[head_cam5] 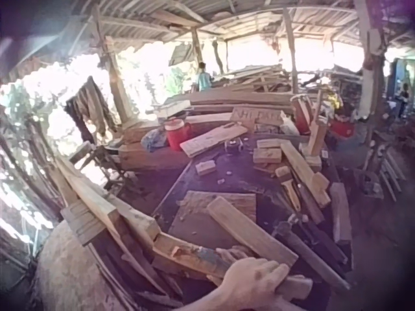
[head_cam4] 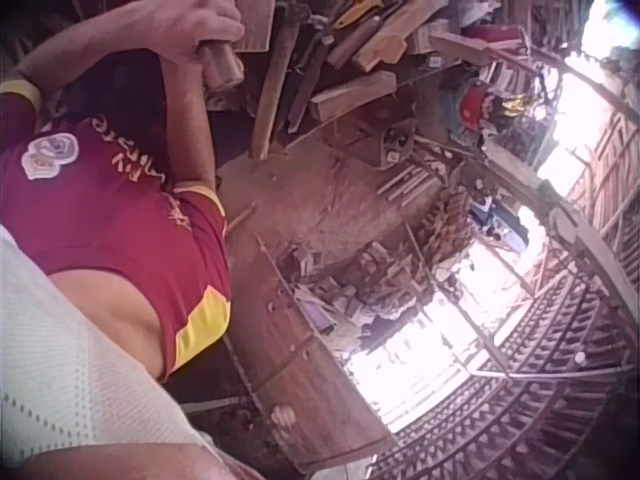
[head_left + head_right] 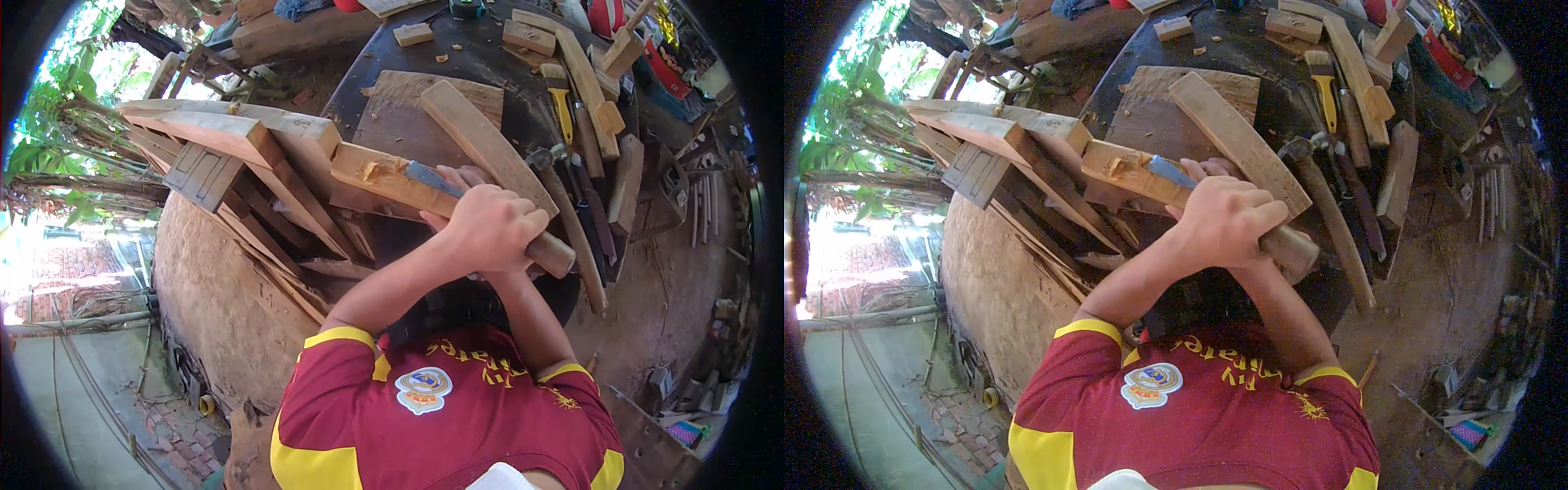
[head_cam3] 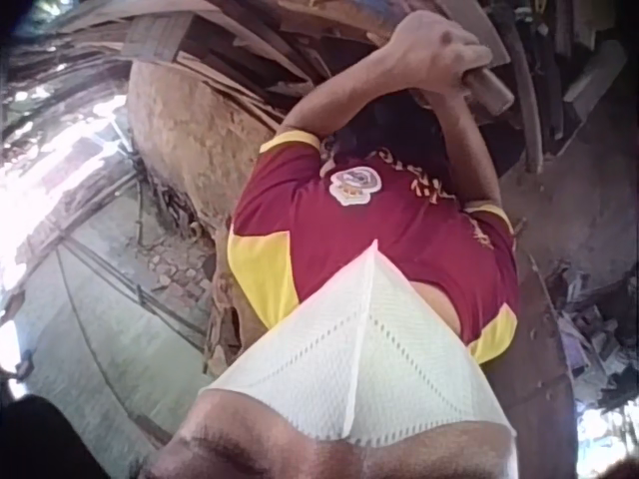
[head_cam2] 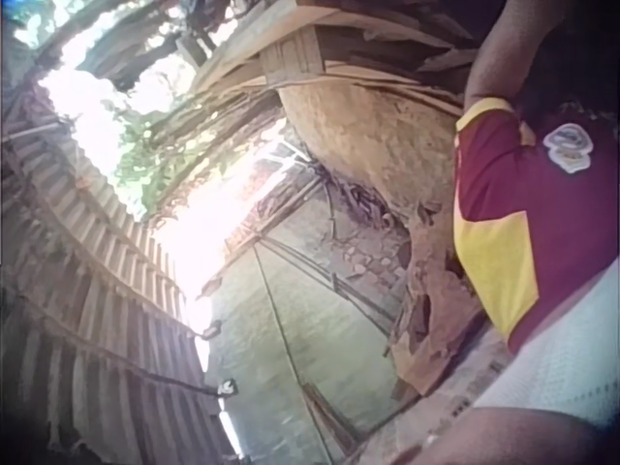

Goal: The person carves a rectangular wooden block using a chisel and a wooden mallet. They repeatedly strike the chisel to remove wood shavings, occasionally pausing to reposition the block or clear debris. The task is performed on a cluttered workbench in a workshop setting.

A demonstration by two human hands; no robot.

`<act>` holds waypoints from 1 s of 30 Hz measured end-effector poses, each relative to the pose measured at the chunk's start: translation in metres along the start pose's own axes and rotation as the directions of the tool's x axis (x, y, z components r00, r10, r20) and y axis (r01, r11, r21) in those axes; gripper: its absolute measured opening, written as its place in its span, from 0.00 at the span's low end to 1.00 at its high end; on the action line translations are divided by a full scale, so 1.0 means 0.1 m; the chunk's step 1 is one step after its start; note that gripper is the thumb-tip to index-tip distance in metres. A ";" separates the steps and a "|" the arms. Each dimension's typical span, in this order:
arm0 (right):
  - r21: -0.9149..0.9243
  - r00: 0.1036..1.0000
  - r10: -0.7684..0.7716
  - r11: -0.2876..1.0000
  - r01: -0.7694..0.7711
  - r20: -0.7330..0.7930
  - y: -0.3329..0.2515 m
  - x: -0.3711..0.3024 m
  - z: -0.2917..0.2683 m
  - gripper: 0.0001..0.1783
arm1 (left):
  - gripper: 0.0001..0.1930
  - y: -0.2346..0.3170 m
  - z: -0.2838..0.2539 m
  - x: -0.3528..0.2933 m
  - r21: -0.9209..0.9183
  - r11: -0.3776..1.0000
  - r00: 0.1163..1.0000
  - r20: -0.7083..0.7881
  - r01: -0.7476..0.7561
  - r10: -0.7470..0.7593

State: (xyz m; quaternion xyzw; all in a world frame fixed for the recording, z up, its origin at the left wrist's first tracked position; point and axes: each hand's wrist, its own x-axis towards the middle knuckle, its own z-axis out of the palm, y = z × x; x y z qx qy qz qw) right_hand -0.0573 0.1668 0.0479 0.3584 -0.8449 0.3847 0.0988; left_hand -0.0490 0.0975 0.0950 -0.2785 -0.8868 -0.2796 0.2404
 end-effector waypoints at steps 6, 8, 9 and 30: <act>-0.081 1.000 0.000 0.997 -0.001 -0.009 0.00 0.03 0.03 0.43 | 0.10 0.03 0.10 -0.01 0.094 0.995 0.999 0.028 0.026 -0.028; -0.074 1.000 0.019 0.997 -0.019 -0.001 0.02 0.02 0.04 0.44 | 0.14 0.03 0.09 -0.01 0.104 0.995 0.999 0.048 -0.008 0.003; -0.051 0.999 0.043 0.998 -0.042 0.026 0.02 0.03 0.03 0.45 | 0.14 0.05 0.08 -0.01 0.145 0.989 0.999 0.033 0.003 -0.008; 0.099 0.998 0.057 0.994 -0.055 -0.020 0.06 -0.03 0.08 0.43 | 0.09 -0.08 0.03 -0.03 0.024 0.999 0.998 0.052 -0.023 0.022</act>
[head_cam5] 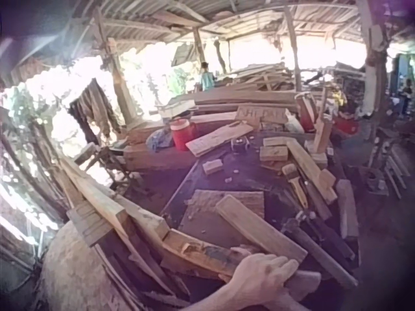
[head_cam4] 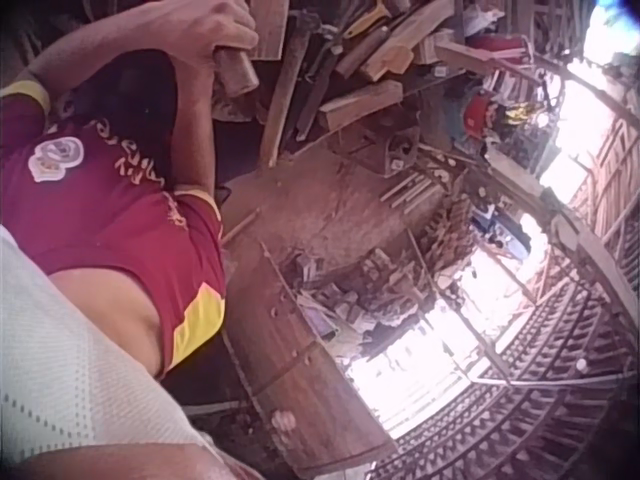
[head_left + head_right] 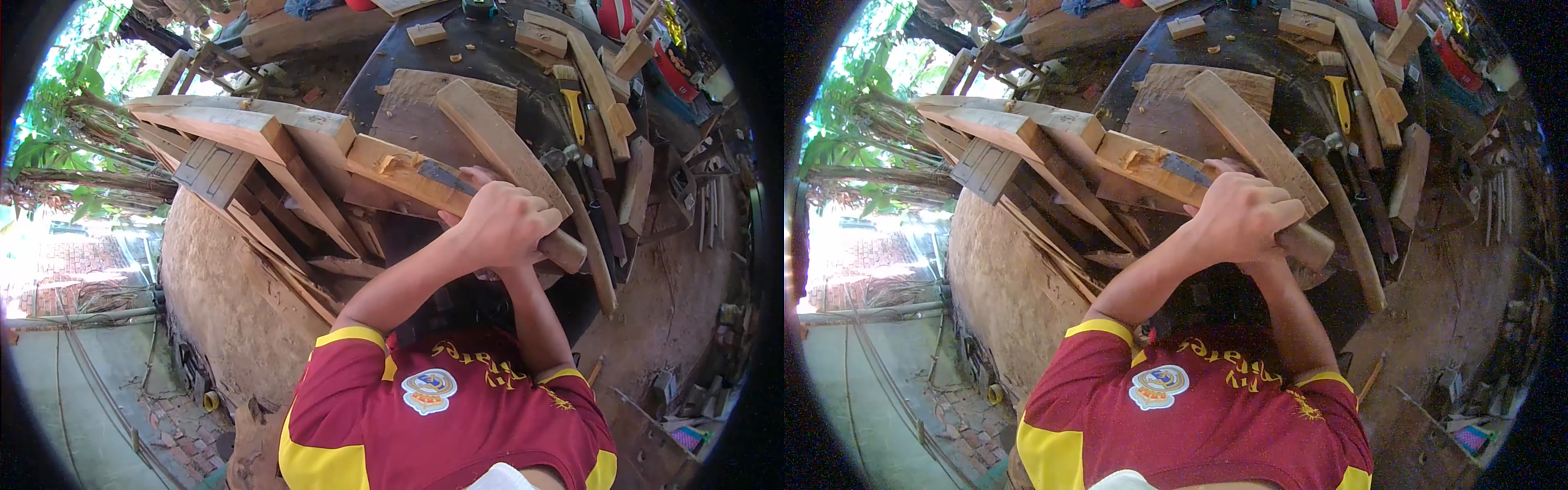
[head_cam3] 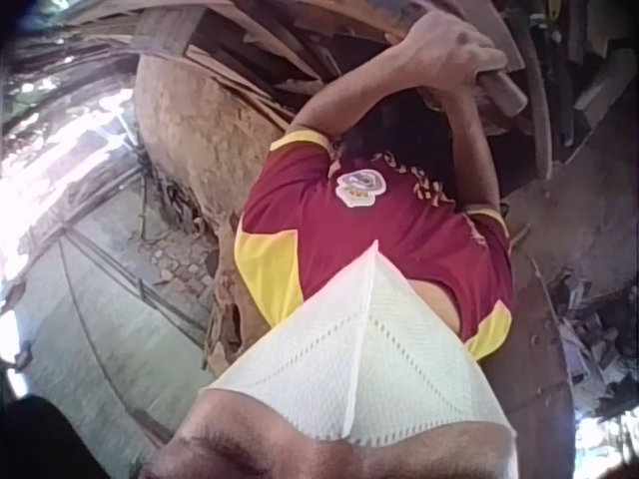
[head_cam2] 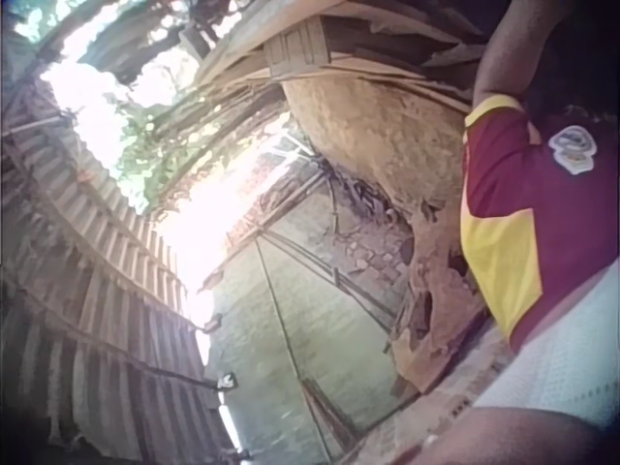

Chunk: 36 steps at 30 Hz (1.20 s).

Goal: The person carves a rectangular wooden block using a chisel and a wooden mallet. They repeatedly strike the chisel to remove wood shavings, occasionally pausing to reposition the block or clear debris. The task is performed on a cluttered workbench in a workshop setting.

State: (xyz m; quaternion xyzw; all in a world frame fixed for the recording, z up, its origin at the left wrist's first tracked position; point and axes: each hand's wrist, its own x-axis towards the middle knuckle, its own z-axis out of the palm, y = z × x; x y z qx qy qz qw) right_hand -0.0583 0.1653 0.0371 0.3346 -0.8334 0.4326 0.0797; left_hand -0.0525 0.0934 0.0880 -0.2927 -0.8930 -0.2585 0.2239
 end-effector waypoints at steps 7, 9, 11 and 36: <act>0.015 1.000 0.007 1.000 -0.007 -0.015 0.00 -0.02 0.04 0.42 | 0.10 0.00 0.01 -0.07 -0.043 0.997 0.998 -0.027 -0.064 0.062; 0.013 0.999 0.006 1.000 -0.006 -0.031 -0.01 -0.03 0.03 0.42 | 0.11 -0.01 0.04 -0.11 -0.041 0.996 0.997 -0.013 -0.081 0.081; 0.018 0.999 0.004 1.000 -0.004 -0.045 -0.01 -0.02 0.05 0.42 | 0.11 -0.03 0.17 -0.16 0.038 0.995 0.996 -0.002 -0.093 0.093; 0.117 0.998 0.060 0.991 -0.062 0.020 0.14 -0.03 0.07 0.43 | 0.12 -0.07 0.07 -0.20 0.062 0.994 0.994 0.056 -0.095 0.092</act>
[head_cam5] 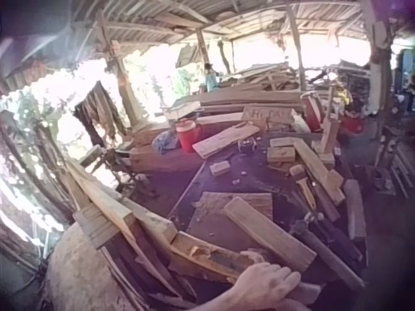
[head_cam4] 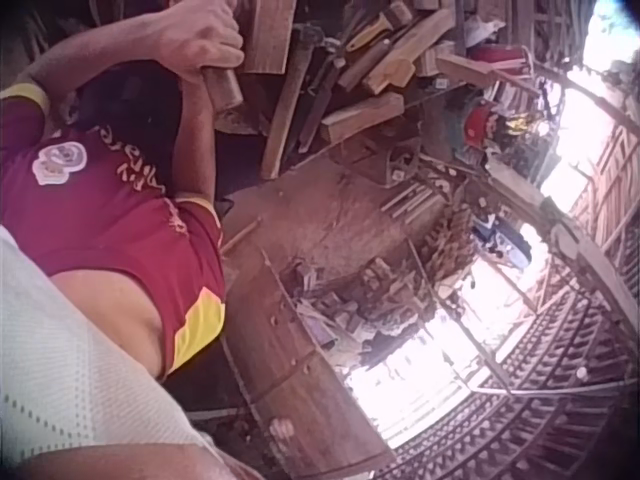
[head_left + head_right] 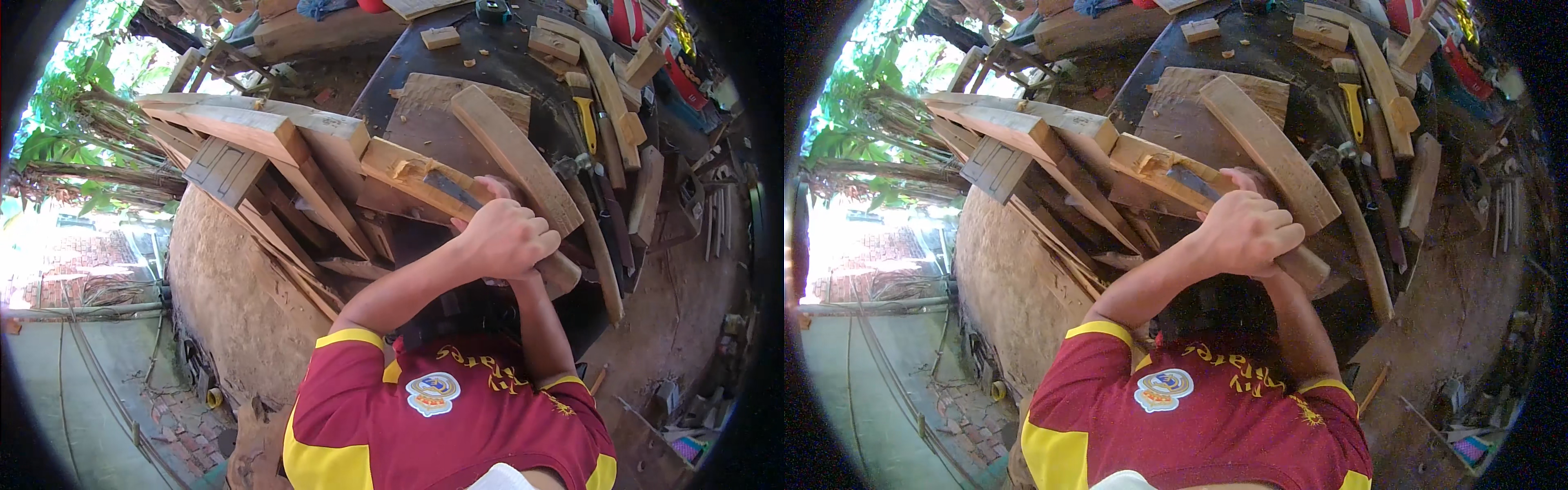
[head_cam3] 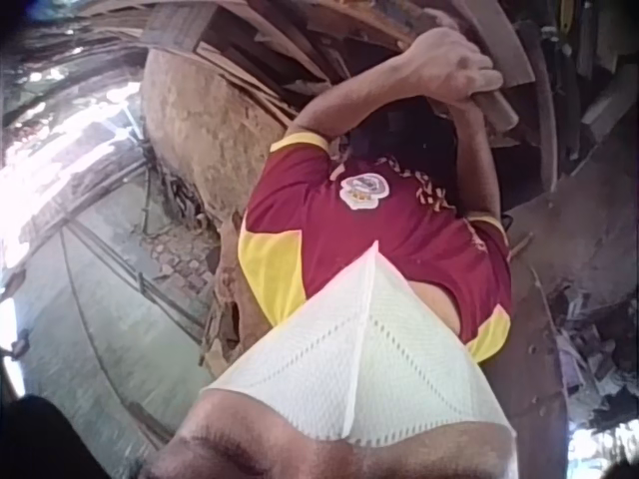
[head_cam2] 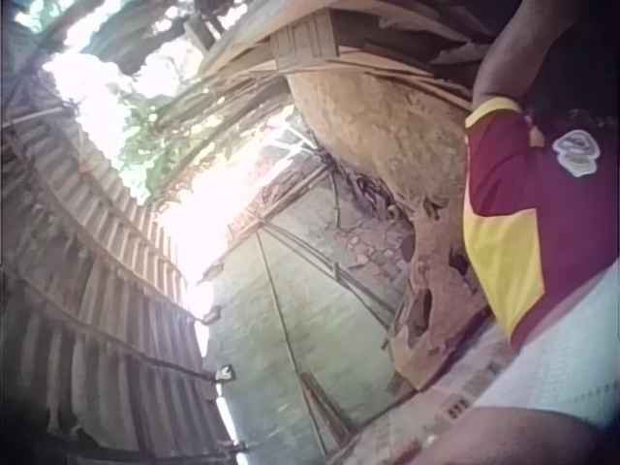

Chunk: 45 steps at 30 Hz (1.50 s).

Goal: The person carves a rectangular wooden block using a chisel and a wooden mallet. They repeatedly strike the chisel to remove wood shavings, occasionally pausing to reposition the block or clear debris. The task is performed on a cluttered workbench in a workshop setting.

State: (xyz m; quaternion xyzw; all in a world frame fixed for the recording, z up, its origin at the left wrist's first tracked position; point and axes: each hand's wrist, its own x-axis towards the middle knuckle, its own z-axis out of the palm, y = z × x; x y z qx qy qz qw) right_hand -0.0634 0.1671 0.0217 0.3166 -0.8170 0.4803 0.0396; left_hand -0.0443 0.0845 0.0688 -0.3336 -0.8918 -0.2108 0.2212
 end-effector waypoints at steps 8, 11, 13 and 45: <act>0.076 1.000 0.005 0.997 -0.005 -0.002 0.02 -0.05 0.03 0.43 | 0.08 0.03 -0.05 -0.02 -0.100 0.995 1.000 0.001 -0.025 0.026; 0.105 1.000 0.011 0.994 -0.011 0.003 0.02 -0.07 0.04 0.43 | 0.22 0.01 -0.04 -0.03 -0.025 0.996 0.995 -0.057 -0.089 0.087; 0.126 1.000 0.010 0.992 -0.011 0.006 0.02 -0.09 0.06 0.43 | 0.23 0.01 -0.05 -0.05 -0.048 0.994 0.993 -0.068 -0.099 0.096; 0.727 0.936 0.320 0.678 -0.114 -0.151 -0.29 -0.54 -0.77 0.18 | 0.43 -0.52 -0.91 -0.66 0.321 0.714 0.755 -0.006 0.622 -0.656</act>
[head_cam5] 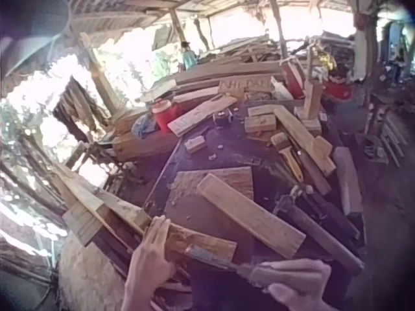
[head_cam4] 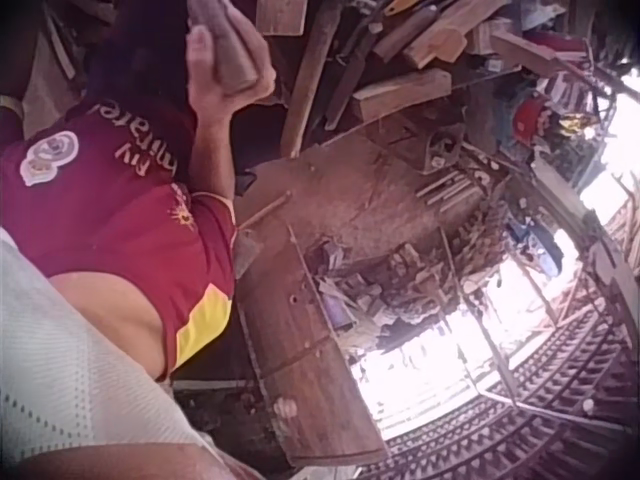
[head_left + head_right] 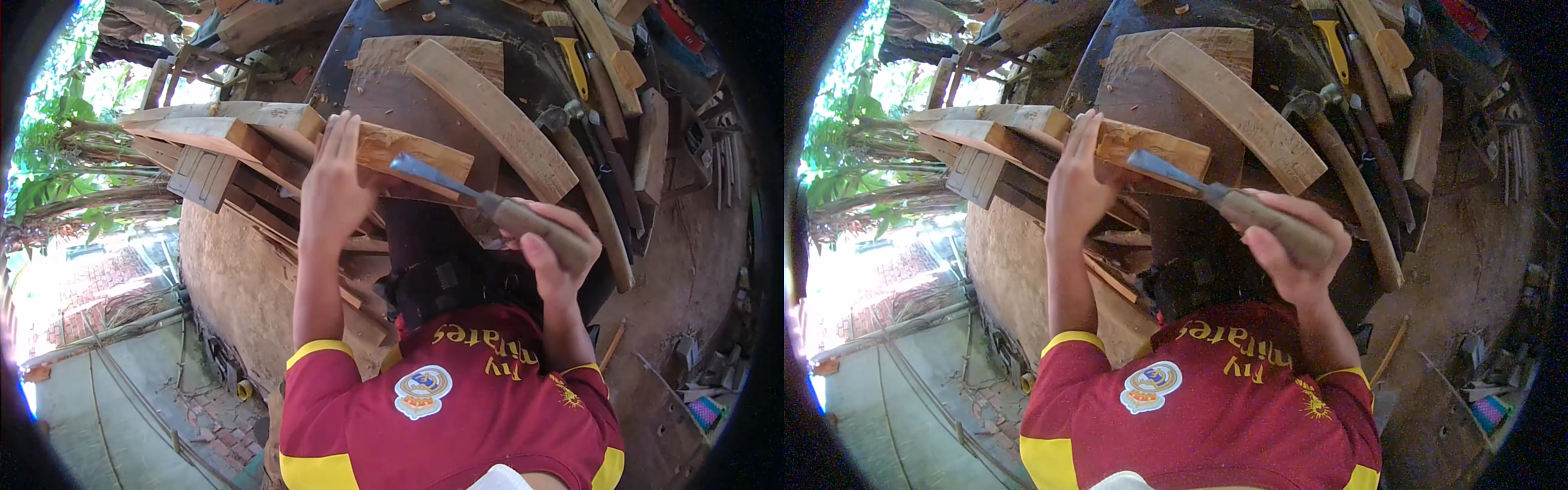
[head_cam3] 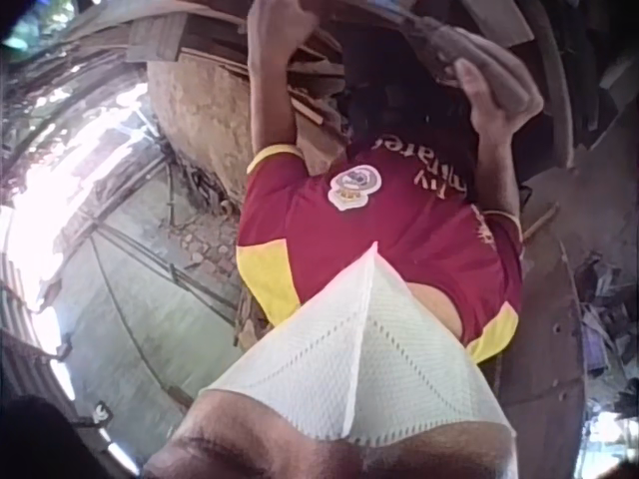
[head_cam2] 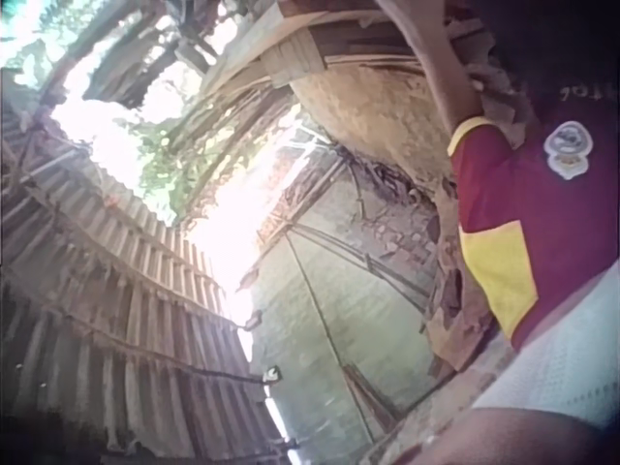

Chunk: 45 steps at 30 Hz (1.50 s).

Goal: The person carves a rectangular wooden block using a chisel and a wooden mallet. They repeatedly strike the chisel to remove wood shavings, occasionally pausing to reposition the block or clear debris. The task is performed on a cluttered workbench in a workshop setting.

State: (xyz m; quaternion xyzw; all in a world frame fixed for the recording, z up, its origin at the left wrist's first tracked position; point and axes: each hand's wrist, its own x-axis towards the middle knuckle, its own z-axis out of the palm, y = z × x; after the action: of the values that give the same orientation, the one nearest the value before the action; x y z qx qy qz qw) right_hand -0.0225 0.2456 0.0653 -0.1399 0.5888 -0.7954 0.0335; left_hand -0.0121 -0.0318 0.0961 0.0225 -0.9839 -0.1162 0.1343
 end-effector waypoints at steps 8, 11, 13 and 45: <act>-0.187 0.965 -0.259 0.946 0.264 0.049 0.06 0.02 -0.09 0.19 | 0.35 -0.16 -0.03 0.02 -0.141 0.990 1.000 -0.003 0.028 -0.029; -0.243 0.918 -0.376 0.886 0.396 0.124 0.11 0.09 -0.02 0.20 | 0.34 -0.19 -0.05 0.02 -0.187 0.981 0.999 0.007 0.043 -0.043; -0.263 0.884 -0.447 0.844 0.468 0.137 0.13 0.09 0.00 0.20 | 0.34 -0.22 -0.06 0.01 -0.208 0.978 0.999 0.004 0.035 -0.036; -0.411 0.984 -0.175 0.894 0.177 0.043 0.08 0.13 0.04 0.19 | 0.40 0.49 -0.14 -0.05 -0.302 0.900 0.949 -0.124 -0.314 0.290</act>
State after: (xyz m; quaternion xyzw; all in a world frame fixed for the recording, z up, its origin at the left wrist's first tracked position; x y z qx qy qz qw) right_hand -0.0344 0.2365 0.0612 -0.1983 0.7284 -0.6524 -0.0674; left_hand -0.0040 0.0133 0.1191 -0.1479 -0.9379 -0.2500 0.1896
